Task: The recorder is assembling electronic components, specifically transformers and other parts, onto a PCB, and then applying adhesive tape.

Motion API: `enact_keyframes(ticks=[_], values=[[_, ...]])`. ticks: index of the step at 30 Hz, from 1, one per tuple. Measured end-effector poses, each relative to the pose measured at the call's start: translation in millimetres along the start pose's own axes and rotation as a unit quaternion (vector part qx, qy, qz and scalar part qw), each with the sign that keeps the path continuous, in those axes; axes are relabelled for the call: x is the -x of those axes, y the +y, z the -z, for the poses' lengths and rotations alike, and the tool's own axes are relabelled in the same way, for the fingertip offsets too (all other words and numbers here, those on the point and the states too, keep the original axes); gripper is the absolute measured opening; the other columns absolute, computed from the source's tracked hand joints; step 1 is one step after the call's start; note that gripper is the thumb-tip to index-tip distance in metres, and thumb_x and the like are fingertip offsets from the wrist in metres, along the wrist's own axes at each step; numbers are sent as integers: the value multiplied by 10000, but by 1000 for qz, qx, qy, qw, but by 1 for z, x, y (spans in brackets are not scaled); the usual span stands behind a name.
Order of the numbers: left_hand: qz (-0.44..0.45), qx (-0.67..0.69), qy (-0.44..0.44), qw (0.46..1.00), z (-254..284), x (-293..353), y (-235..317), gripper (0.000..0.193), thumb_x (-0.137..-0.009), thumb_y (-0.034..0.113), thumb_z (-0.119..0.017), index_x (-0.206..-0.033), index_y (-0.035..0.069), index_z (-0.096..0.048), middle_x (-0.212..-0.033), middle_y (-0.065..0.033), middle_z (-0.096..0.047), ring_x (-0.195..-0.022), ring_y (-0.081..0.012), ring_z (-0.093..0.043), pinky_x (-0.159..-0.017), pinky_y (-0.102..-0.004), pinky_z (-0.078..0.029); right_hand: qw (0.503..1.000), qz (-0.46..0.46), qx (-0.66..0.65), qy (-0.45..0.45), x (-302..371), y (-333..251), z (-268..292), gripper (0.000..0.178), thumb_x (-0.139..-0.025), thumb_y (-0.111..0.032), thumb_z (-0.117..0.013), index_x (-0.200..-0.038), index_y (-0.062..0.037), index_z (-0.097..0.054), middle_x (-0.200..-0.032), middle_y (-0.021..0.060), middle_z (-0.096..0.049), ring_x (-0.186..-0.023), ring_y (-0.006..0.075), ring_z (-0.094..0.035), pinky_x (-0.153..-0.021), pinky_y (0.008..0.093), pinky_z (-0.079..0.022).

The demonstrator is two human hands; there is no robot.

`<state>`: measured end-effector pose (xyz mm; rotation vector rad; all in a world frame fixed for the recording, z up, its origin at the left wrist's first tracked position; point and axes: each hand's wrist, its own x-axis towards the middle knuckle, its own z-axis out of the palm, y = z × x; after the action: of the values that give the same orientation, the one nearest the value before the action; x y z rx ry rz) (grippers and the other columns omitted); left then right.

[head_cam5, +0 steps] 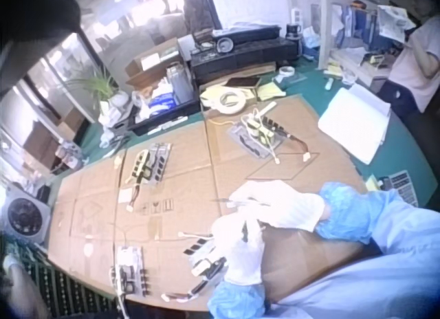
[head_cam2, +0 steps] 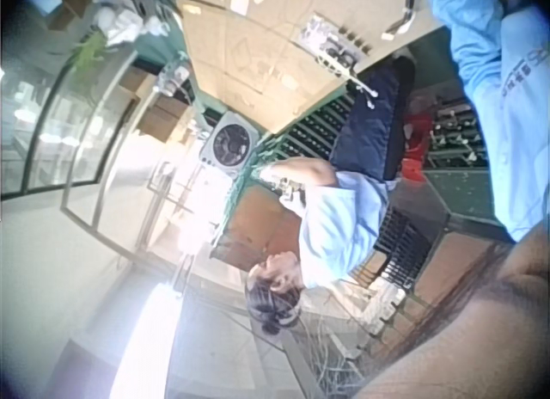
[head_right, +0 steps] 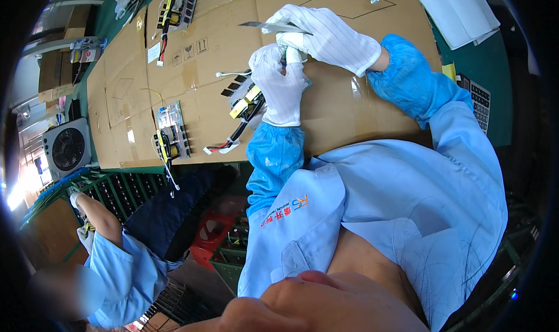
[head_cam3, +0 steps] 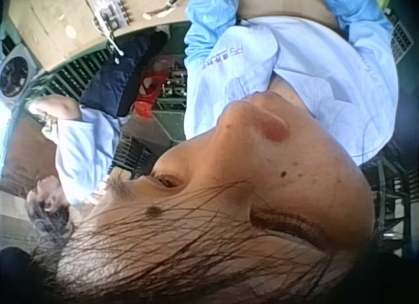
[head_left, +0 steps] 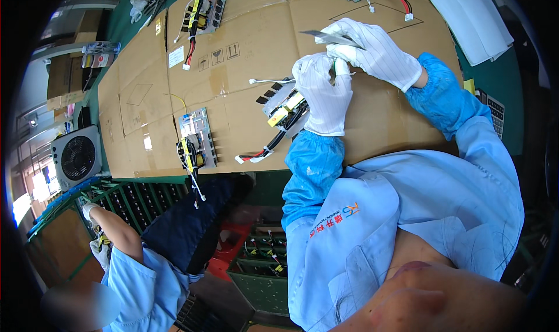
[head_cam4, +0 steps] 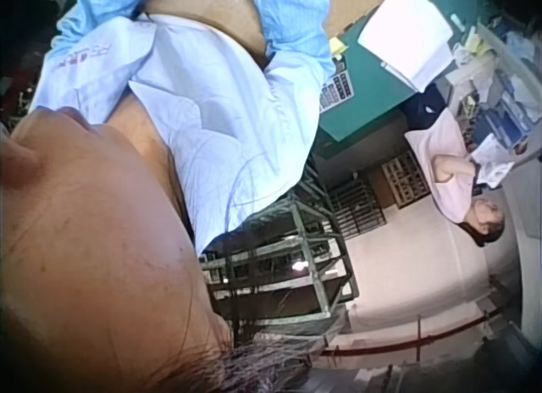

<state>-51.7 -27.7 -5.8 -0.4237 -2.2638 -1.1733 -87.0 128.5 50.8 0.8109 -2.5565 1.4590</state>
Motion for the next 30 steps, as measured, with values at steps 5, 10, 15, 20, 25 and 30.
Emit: enact_keyframes(ticks=[5,10,15,20,25,30], values=[[9,41,-10,999,6,-2,3,103,-870,117,-672,-798,46,-689,-761,-116,-654,-765,-328,-602,-780,-423,-447,997,72,41,11,1,19,-1,349,-977,-258,-617,-1276,-78,-628,-1052,125,-700,-903,300,-698,-790,374,-560],[26,9,27,999,4,4,1,100,-859,85,-653,-773,56,-695,-703,-93,-642,-722,-312,-588,-778,-411,-443,992,34,89,78,2,8,11,403,-1024,-318,-573,-1367,-107,-599,-1287,75,-669,-1094,255,-680,-844,375,-578],[-7,-12,70,997,1,5,-4,114,-850,66,-644,-739,74,-670,-700,-72,-633,-727,-290,-593,-801,-404,-441,967,93,236,16,21,8,22,383,-997,-277,-589,-1360,-157,-616,-1312,20,-665,-1046,217,-690,-802,332,-585],[11,34,86,996,1,2,-1,143,-863,70,-643,-721,57,-638,-719,-95,-632,-758,-316,-593,-806,-418,-450,925,140,351,-20,37,7,21,378,-968,-230,-596,-1342,-193,-635,-1312,-12,-669,-972,192,-694,-751,284,-581],[13,50,95,994,1,5,-4,171,-880,73,-633,-713,44,-619,-740,-115,-636,-789,-335,-588,-797,-429,-458,909,182,374,-15,36,-1,17,387,-928,-216,-629,-1313,-200,-661,-1069,-29,-708,-827,169,-674,-635,301,-550],[2,52,94,994,3,5,-2,127,-878,65,-635,-772,48,-700,-745,-89,-655,-787,-301,-604,-807,-413,-457,910,164,382,-9,34,12,15,402,-905,-185,-646,-1306,-204,-667,-1022,-34,-699,-802,154,-663,-611,305,-537]])
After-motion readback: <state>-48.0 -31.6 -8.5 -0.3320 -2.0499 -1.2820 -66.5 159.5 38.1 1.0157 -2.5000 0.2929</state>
